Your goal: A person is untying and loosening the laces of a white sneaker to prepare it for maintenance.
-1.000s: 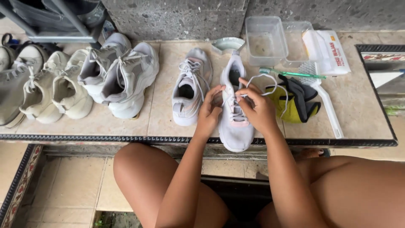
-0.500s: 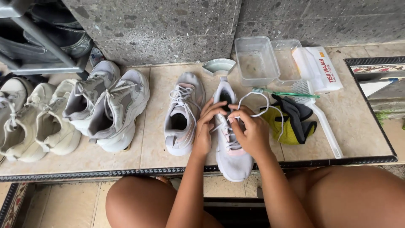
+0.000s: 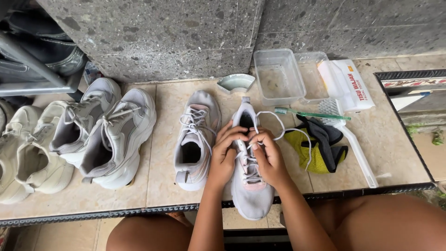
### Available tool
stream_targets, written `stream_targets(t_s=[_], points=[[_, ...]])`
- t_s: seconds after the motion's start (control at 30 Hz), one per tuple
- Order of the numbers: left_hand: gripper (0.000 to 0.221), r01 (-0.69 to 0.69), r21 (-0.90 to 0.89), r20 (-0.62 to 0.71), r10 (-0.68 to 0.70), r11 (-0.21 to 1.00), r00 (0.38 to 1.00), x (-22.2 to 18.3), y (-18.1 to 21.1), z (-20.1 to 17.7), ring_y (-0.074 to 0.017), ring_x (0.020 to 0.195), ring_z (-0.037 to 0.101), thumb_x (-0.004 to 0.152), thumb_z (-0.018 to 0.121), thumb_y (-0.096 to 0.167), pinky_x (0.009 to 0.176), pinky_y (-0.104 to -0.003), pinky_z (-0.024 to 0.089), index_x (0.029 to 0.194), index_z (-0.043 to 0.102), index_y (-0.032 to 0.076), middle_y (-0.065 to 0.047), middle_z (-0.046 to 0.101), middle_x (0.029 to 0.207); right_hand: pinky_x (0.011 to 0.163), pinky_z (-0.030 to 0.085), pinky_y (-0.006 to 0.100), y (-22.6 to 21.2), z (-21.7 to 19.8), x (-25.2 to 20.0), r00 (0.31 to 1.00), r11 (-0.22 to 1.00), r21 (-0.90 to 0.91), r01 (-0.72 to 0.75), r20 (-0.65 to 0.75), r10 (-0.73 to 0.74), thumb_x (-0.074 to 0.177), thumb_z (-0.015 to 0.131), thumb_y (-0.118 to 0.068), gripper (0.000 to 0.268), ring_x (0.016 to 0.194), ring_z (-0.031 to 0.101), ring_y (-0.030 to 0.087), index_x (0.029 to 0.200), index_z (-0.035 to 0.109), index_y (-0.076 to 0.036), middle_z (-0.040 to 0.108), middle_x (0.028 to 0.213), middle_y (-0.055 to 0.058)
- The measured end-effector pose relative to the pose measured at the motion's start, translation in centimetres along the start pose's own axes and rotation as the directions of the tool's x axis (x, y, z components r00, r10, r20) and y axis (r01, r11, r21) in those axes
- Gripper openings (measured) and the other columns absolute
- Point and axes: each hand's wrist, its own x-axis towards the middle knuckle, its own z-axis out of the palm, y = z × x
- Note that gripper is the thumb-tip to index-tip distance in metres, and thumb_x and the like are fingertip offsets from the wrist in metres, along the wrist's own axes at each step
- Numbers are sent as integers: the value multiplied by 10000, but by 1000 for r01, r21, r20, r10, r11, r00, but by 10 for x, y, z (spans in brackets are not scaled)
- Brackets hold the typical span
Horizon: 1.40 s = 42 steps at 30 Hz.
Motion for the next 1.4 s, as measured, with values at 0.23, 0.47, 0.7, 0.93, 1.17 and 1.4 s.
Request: stream_targets(t_s=[0.23,0.47,0.7,0.93,1.17,1.4], points=[[475,-32,2,61,32,999,998,0,11,-3,-490,1396,436,679,477,-80,1158,-626,302,1080,685,63,-160,672,1262,1052,415,426,11,-9,3,997,997,38,62,51,-64,922,697,-118,147,1123,605,275,1009,658,-7,689,1035,136],[344,-72,18,74,70,997,995,1,17,-1,-429,1465,372,764,716,165,1210,-598,243,1092,612,154,-101,613,1327,1100,335,415,14,-10,3,994,997,67,48,95,-54,1004,429,-562,575,1234,535,281,1033,660,-37,644,1112,124],[669,-1,18,30,0,1000,1000,-1,14,1,-338,1481,378,1056,235,671,1239,-531,245,1034,638,138,-87,640,1282,1039,440,381,8,-4,3,1000,994,-106,4,23,-2,978,627,-198,129,1180,622,260,946,673,-82,659,1063,97],[482,-53,164,127,32,985,991,2,24,0,-411,1518,292,740,408,83,1285,-583,140,1209,520,88,-184,548,1396,1033,484,380,8,-3,5,999,989,-140,45,5,-45,977,612,-173,140,1188,655,275,944,685,-58,702,1075,119],[424,8,156,190,-38,988,981,1,37,-7,-405,1528,275,787,406,94,1265,-553,191,1200,501,109,-151,541,1396,1068,499,387,2,-7,1,1000,972,-233,25,21,-20,872,689,-59,98,1257,657,279,960,732,-65,728,1186,135],[389,-38,210,154,5,977,988,1,45,-4,-353,1430,430,757,412,36,1308,-488,172,1128,519,86,-128,602,1279,722,514,285,-5,-4,-3,990,929,-344,-139,-40,134,975,591,-161,102,862,696,148,1034,644,-98,741,962,18]])
